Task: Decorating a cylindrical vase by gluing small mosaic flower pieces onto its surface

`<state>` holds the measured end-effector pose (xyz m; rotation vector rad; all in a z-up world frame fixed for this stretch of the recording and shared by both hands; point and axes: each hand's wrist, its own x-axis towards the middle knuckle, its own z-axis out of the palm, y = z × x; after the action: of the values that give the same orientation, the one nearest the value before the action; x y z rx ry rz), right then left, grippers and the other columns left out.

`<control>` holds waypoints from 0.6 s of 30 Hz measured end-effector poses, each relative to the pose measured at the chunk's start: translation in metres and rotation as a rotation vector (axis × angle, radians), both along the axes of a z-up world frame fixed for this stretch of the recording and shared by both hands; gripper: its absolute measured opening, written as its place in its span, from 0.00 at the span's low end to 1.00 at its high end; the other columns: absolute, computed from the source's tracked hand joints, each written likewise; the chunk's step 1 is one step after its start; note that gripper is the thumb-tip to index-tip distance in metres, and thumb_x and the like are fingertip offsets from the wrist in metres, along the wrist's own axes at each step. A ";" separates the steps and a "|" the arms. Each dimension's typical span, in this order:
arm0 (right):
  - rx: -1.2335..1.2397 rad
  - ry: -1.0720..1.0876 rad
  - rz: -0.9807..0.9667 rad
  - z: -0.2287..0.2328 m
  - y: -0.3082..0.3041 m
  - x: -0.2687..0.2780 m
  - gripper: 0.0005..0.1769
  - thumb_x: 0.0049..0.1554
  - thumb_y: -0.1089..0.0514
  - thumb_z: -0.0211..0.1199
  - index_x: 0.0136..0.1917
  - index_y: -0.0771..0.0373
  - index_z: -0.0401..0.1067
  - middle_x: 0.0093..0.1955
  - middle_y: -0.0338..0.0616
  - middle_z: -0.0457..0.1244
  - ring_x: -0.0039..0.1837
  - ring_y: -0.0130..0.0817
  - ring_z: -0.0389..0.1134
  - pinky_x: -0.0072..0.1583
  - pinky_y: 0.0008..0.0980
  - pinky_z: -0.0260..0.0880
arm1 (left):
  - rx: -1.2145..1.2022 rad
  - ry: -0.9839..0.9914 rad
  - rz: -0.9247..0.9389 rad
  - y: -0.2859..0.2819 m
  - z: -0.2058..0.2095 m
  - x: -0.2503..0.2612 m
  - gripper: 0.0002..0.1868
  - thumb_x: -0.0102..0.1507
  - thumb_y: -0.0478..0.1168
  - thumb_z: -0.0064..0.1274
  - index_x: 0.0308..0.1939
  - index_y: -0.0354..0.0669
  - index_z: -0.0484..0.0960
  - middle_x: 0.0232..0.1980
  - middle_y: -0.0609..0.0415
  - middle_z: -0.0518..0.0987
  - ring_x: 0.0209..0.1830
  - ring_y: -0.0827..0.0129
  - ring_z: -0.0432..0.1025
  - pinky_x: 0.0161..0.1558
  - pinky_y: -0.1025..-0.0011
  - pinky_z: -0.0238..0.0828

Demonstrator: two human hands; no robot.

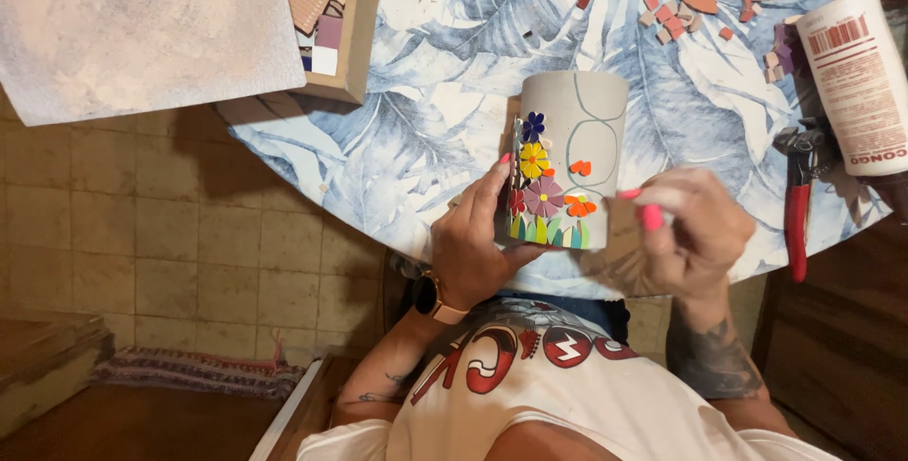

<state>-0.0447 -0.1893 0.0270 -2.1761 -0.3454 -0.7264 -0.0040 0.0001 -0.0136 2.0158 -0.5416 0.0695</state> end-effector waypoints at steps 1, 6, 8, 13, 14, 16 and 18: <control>-0.121 0.026 -0.108 0.004 -0.002 -0.003 0.10 0.53 0.66 0.46 0.33 0.69 0.65 0.32 0.51 0.58 0.35 0.38 0.58 0.40 0.34 0.57 | 0.051 -0.043 0.006 0.000 -0.009 -0.002 0.43 0.47 0.64 0.47 0.55 0.36 0.61 0.54 0.47 0.69 0.49 0.59 0.69 0.44 0.65 0.67; -0.547 0.139 -0.485 0.028 -0.068 -0.013 0.11 0.56 0.68 0.58 0.50 0.77 0.63 0.46 0.61 0.59 0.46 0.52 0.58 0.47 0.41 0.55 | 0.039 -0.056 0.007 -0.001 -0.008 -0.003 0.43 0.45 0.61 0.53 0.55 0.37 0.61 0.53 0.47 0.70 0.49 0.60 0.69 0.46 0.66 0.66; -0.655 0.262 -0.614 0.032 -0.099 -0.015 0.22 0.55 0.67 0.64 0.57 0.80 0.59 0.52 0.67 0.57 0.51 0.60 0.57 0.51 0.46 0.55 | -0.004 -0.080 -0.001 -0.001 -0.006 -0.003 0.44 0.45 0.59 0.56 0.55 0.35 0.61 0.52 0.46 0.70 0.49 0.60 0.69 0.47 0.67 0.67; -0.820 0.754 -0.809 0.004 -0.179 -0.019 0.30 0.51 0.41 0.69 0.46 0.74 0.71 0.39 0.63 0.62 0.39 0.57 0.63 0.35 0.47 0.60 | 0.026 -0.119 0.061 -0.001 -0.003 -0.007 0.46 0.41 0.61 0.58 0.55 0.39 0.62 0.49 0.49 0.72 0.45 0.63 0.71 0.43 0.68 0.68; -0.830 0.750 -0.795 -0.001 -0.186 -0.023 0.30 0.51 0.41 0.69 0.46 0.74 0.71 0.39 0.63 0.62 0.39 0.57 0.63 0.35 0.47 0.60 | 0.023 -0.114 0.076 0.000 -0.004 -0.008 0.46 0.41 0.61 0.58 0.55 0.39 0.62 0.49 0.49 0.72 0.45 0.63 0.71 0.43 0.68 0.68; -0.277 0.585 -0.603 -0.009 -0.200 -0.026 0.24 0.53 0.62 0.66 0.54 0.77 0.59 0.45 0.61 0.58 0.42 0.46 0.60 0.38 0.41 0.58 | 0.063 -0.113 0.075 0.001 -0.005 -0.008 0.47 0.41 0.65 0.55 0.56 0.42 0.61 0.50 0.49 0.72 0.45 0.63 0.71 0.40 0.67 0.69; -0.161 0.457 -0.571 -0.006 -0.197 -0.029 0.19 0.60 0.58 0.62 0.57 0.73 0.61 0.50 0.55 0.57 0.48 0.43 0.59 0.47 0.38 0.59 | 0.071 -0.111 0.088 0.003 -0.005 -0.009 0.47 0.41 0.65 0.54 0.56 0.43 0.60 0.49 0.49 0.73 0.44 0.62 0.71 0.37 0.66 0.69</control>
<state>-0.0739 -0.3866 0.0206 -2.5368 0.4877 -0.4775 -0.0129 0.0028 -0.0189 2.1134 -0.5317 0.2196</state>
